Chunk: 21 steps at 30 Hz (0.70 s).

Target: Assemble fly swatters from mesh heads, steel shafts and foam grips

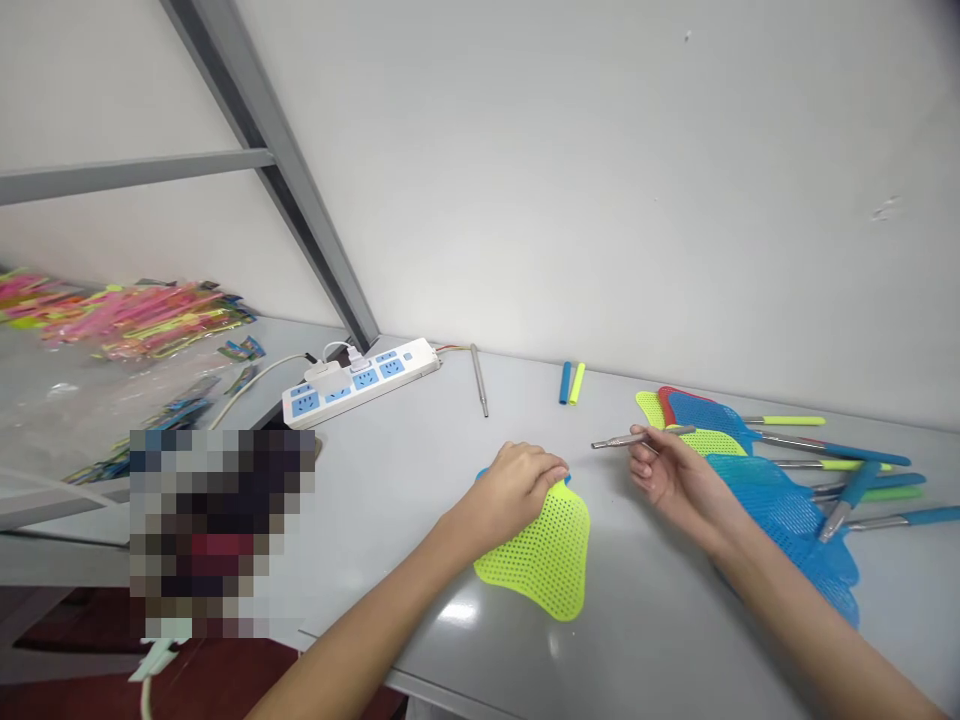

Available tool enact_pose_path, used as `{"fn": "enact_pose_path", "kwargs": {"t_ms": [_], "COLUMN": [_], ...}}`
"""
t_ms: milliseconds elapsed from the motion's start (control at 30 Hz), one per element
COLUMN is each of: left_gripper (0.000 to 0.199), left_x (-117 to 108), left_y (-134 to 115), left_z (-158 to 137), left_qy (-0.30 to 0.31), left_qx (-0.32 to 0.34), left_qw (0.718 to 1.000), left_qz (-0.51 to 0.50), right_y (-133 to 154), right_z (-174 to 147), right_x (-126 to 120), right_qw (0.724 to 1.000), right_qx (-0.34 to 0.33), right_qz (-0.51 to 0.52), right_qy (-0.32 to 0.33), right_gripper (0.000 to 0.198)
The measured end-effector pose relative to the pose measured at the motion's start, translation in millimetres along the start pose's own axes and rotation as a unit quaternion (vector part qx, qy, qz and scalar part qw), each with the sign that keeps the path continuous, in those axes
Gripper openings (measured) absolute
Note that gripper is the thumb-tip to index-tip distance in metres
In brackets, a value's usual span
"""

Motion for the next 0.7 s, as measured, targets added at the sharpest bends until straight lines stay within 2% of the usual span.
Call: {"fn": "enact_pose_path", "kwargs": {"t_ms": [233,400,533,633,700], "left_gripper": [0.026,0.027,0.029,0.029,0.03], "left_x": [15,37,52,54,51], "left_y": [-14,-26,-23,-16,-10], "left_z": [-1,-10,-14,-10,-7], "left_qy": [0.029,0.128,0.171,0.164,0.156], "left_qx": [-0.003,0.012,0.045,0.065,0.056], "left_qw": [0.997,0.985,0.982,0.984,0.986], "left_qz": [-0.074,-0.113,-0.061,-0.002,0.022], "right_y": [-17,-23,-25,-25,-26], "right_z": [-11,-10,-9,-10,-10], "right_x": [-18,-20,-21,-21,-21], "right_qw": [0.996,0.994,0.994,0.994,0.995], "right_qx": [-0.043,-0.051,-0.055,-0.056,-0.055], "right_qz": [0.071,0.074,0.078,0.07,0.062], "right_qy": [-0.045,-0.056,-0.06,-0.06,-0.061], "right_gripper": [0.012,0.012,0.013,0.013,0.013]}}
Point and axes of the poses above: each hand's wrist, its own z-axis towards the middle knuckle, its own x-axis out of the palm, y = z × x, the point moved 5 cm from there along z, towards the middle knuckle, and after that the axes turned 4 degrees about -y, right-handed, at the moved point
